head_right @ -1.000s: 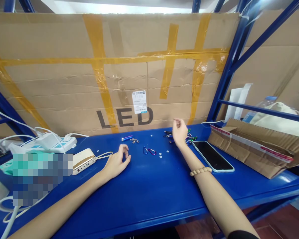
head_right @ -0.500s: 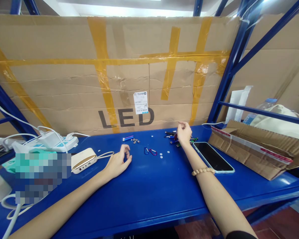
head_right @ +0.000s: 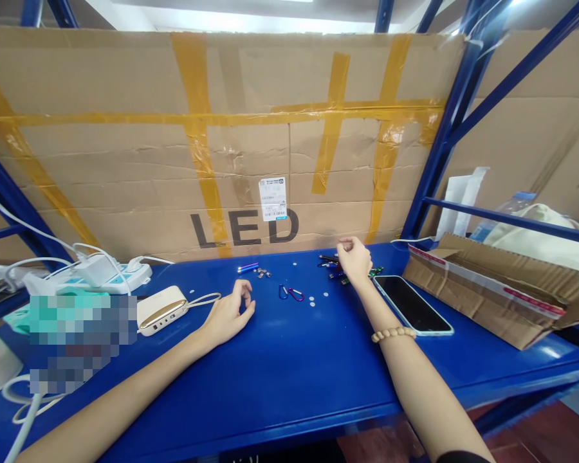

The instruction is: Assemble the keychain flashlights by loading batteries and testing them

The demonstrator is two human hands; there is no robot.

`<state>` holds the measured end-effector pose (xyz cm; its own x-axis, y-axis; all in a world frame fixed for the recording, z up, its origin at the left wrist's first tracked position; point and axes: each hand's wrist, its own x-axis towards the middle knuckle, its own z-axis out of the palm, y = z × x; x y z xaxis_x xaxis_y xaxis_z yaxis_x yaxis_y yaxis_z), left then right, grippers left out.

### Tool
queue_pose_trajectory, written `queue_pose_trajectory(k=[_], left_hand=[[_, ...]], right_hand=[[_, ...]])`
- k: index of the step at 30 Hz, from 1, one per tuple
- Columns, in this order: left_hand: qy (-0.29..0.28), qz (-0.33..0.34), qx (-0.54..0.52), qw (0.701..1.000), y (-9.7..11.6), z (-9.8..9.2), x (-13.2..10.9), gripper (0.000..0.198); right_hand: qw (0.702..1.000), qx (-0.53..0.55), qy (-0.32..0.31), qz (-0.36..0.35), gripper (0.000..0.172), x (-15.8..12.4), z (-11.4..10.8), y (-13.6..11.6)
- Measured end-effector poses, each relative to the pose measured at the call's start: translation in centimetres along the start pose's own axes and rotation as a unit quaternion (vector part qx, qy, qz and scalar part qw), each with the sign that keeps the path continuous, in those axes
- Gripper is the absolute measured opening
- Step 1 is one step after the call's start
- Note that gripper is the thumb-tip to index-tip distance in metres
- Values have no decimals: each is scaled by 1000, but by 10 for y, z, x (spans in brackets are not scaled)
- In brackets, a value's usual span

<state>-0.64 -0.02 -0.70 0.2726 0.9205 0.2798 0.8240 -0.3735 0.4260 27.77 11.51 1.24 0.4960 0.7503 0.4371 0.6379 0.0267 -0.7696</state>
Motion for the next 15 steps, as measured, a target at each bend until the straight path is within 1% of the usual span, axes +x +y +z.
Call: queue_pose_trajectory(k=[7, 12, 15], left_hand=[[-1, 2, 1, 1000, 0, 0, 0, 19], [-2, 3, 1, 1000, 2, -2, -1, 18], [-2, 2, 1, 1000, 2, -2, -1, 18]], right_hand=[[999, -43, -4, -5, 23, 1, -2, 3], [996, -82, -31, -16, 25, 1, -1, 5], [989, -134, -56, -26, 28, 1, 0, 6]])
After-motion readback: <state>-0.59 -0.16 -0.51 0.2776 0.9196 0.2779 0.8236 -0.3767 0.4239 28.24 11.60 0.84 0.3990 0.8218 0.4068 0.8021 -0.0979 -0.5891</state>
